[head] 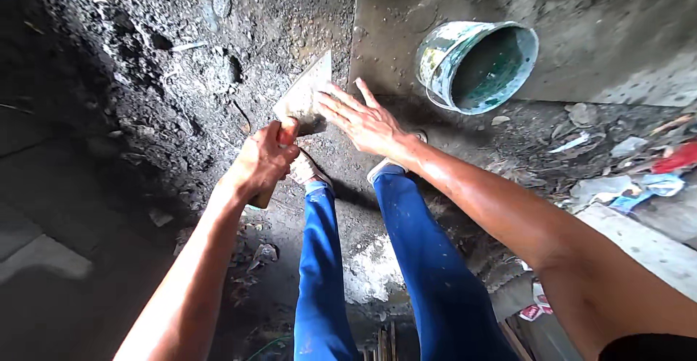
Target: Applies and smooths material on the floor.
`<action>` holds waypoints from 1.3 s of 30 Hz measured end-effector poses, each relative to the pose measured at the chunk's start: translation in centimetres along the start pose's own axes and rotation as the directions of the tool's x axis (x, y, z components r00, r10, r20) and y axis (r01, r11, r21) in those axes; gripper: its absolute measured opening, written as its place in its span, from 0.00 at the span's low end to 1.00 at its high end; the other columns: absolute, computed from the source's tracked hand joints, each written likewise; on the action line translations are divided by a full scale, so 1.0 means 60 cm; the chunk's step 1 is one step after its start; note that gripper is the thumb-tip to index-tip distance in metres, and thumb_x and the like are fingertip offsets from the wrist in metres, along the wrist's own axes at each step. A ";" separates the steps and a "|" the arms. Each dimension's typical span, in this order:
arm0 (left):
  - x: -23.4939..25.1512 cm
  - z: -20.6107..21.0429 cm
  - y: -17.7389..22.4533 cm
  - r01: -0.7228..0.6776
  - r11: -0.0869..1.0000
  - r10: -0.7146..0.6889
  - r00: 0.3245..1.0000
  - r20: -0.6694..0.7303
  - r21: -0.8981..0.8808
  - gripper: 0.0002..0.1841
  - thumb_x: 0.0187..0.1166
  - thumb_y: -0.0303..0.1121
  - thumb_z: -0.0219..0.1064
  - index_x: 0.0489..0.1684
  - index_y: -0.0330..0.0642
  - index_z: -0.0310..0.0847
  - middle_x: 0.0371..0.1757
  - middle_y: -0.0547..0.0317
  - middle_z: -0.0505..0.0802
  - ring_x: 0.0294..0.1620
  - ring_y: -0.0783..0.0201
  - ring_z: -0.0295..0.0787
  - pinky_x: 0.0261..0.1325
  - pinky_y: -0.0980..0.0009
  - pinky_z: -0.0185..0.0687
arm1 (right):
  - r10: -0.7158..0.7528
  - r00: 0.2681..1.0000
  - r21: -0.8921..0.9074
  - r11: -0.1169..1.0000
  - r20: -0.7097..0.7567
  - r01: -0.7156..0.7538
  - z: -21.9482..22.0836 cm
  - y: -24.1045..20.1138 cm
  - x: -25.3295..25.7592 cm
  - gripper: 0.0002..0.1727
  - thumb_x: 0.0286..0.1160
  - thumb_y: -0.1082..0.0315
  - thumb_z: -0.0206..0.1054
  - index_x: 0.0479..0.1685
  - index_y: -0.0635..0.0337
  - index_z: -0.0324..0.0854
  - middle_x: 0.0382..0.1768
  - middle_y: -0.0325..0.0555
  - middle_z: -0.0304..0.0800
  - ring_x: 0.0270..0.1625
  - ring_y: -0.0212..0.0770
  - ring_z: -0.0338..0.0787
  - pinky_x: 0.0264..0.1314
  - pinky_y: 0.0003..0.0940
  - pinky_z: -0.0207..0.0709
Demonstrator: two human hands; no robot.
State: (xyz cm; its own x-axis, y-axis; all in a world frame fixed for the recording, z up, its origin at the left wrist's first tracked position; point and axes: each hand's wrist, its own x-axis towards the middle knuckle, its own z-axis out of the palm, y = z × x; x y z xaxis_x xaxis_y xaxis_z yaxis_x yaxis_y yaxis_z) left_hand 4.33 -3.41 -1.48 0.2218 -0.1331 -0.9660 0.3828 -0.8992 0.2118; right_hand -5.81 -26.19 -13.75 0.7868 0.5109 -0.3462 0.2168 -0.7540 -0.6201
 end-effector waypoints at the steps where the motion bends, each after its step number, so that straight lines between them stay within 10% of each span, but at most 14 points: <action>1: 0.002 -0.002 0.001 0.003 1.000 -0.003 1.000 0.008 0.021 0.16 0.82 0.39 0.67 0.62 0.43 0.75 0.31 0.53 0.91 0.21 0.60 0.89 0.28 0.60 0.90 | 0.058 0.998 -0.006 0.998 -0.008 -0.058 -0.002 0.009 0.011 0.41 0.79 0.74 0.59 0.95 0.45 0.55 0.97 0.34 0.47 0.98 0.43 0.41 0.94 0.72 0.30; 5: 0.007 0.003 0.012 0.033 0.999 -0.035 0.997 0.071 0.024 0.15 0.84 0.39 0.66 0.61 0.43 0.78 0.30 0.53 0.91 0.22 0.60 0.89 0.29 0.61 0.90 | 0.304 0.953 0.009 0.953 0.014 -0.304 -0.031 0.002 0.034 0.47 0.72 0.69 0.65 0.97 0.51 0.50 0.98 0.41 0.43 0.99 0.48 0.37 0.91 0.79 0.27; 10: 0.012 0.002 0.021 0.024 0.999 -0.028 0.992 0.119 0.040 0.14 0.83 0.38 0.67 0.59 0.42 0.77 0.29 0.53 0.90 0.21 0.60 0.89 0.28 0.62 0.90 | -0.023 0.993 0.148 0.989 0.117 0.006 -0.009 -0.049 0.008 0.46 0.69 0.77 0.67 0.94 0.44 0.59 0.97 0.30 0.47 0.98 0.41 0.40 0.94 0.73 0.25; 14: -0.011 0.004 0.002 -0.034 0.993 0.015 0.988 0.156 0.115 0.23 0.87 0.58 0.58 0.54 0.47 0.82 0.24 0.54 0.87 0.19 0.58 0.85 0.25 0.58 0.86 | 0.338 0.924 0.043 0.936 0.177 -0.351 -0.019 0.091 0.020 0.47 0.68 0.76 0.69 0.95 0.56 0.54 0.97 0.45 0.44 0.98 0.55 0.43 0.87 0.86 0.30; 16: -0.030 0.022 -0.007 -0.073 0.961 0.072 0.997 0.014 0.268 0.34 0.85 0.69 0.43 0.49 0.51 0.85 0.24 0.53 0.87 0.21 0.53 0.85 0.25 0.49 0.82 | 0.479 0.867 0.081 0.867 0.138 -0.492 -0.054 0.145 0.005 0.43 0.72 0.72 0.64 0.94 0.55 0.56 0.97 0.49 0.45 0.96 0.58 0.48 0.87 0.80 0.42; 18: -0.030 0.046 -0.017 -0.103 0.886 0.180 0.975 -0.131 0.452 0.32 0.90 0.63 0.40 0.51 0.49 0.85 0.34 0.48 0.91 0.33 0.44 0.91 0.35 0.36 0.83 | 0.556 0.830 0.226 0.816 -0.051 -0.532 -0.096 0.157 -0.027 0.33 0.76 0.72 0.59 0.86 0.54 0.69 0.88 0.48 0.67 0.88 0.51 0.69 0.86 0.58 0.66; 22: 0.003 0.088 -0.067 -0.113 0.839 0.307 0.906 -0.293 0.532 0.23 0.86 0.52 0.60 0.58 0.38 0.79 0.51 0.41 0.88 0.47 0.41 0.90 0.47 0.37 0.85 | 0.760 0.597 0.533 0.627 -0.258 -0.568 -0.144 0.158 -0.132 0.17 0.86 0.66 0.54 0.62 0.64 0.83 0.57 0.54 0.90 0.56 0.43 0.92 0.64 0.43 0.86; 25: 0.028 0.111 -0.092 0.001 0.893 0.205 0.889 -0.409 0.449 0.28 0.78 0.49 0.72 0.65 0.36 0.72 0.58 0.37 0.85 0.49 0.38 0.90 0.48 0.38 0.86 | 0.906 0.423 0.673 0.320 -0.011 -0.667 -0.101 0.221 -0.195 0.18 0.87 0.62 0.54 0.62 0.65 0.82 0.51 0.55 0.91 0.49 0.45 0.93 0.58 0.48 0.88; 31: 0.057 0.140 -0.080 0.085 0.826 0.163 0.910 -0.381 0.558 0.26 0.81 0.48 0.67 0.67 0.37 0.72 0.65 0.35 0.80 0.44 0.38 0.90 0.41 0.41 0.89 | 0.930 0.236 0.538 0.050 0.282 -0.841 0.005 0.331 -0.191 0.23 0.82 0.56 0.60 0.57 0.69 0.84 0.56 0.68 0.87 0.62 0.63 0.86 0.62 0.69 0.76; 35: 0.067 0.141 -0.055 0.057 0.771 0.213 0.916 -0.341 0.634 0.20 0.82 0.45 0.66 0.64 0.42 0.77 0.65 0.32 0.79 0.46 0.37 0.89 0.38 0.41 0.87 | 0.947 0.045 0.709 -0.206 0.318 -0.675 0.033 0.368 -0.181 0.28 0.85 0.52 0.56 0.72 0.65 0.76 0.66 0.62 0.83 0.68 0.56 0.84 0.64 0.61 0.81; 37: 0.058 0.136 -0.036 0.012 0.751 0.262 0.912 -0.315 0.660 0.20 0.81 0.42 0.68 0.64 0.41 0.78 0.63 0.31 0.80 0.48 0.34 0.88 0.39 0.39 0.86 | 0.901 0.107 0.849 -0.348 0.420 -0.398 0.006 0.344 -0.185 0.24 0.90 0.49 0.51 0.64 0.58 0.80 0.49 0.48 0.90 0.50 0.43 0.91 0.51 0.46 0.88; 39: 0.052 0.130 -0.007 -0.027 0.719 0.305 0.910 -0.281 0.694 0.18 0.81 0.41 0.67 0.63 0.42 0.77 0.57 0.34 0.83 0.43 0.34 0.88 0.36 0.37 0.84 | 0.836 0.355 0.906 -0.355 0.419 -0.232 -0.053 0.310 -0.196 0.25 0.92 0.49 0.45 0.47 0.57 0.82 0.34 0.42 0.91 0.36 0.39 0.91 0.44 0.39 0.86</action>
State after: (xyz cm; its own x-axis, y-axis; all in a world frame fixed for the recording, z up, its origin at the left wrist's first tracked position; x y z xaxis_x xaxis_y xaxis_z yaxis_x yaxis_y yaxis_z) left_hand -2.14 -6.69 -5.77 0.5703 -0.2782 -0.7729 -0.3529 -0.9326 0.0753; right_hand -9.17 -47.55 -18.97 0.2184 -0.2765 -0.9359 -0.7831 0.5225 -0.3371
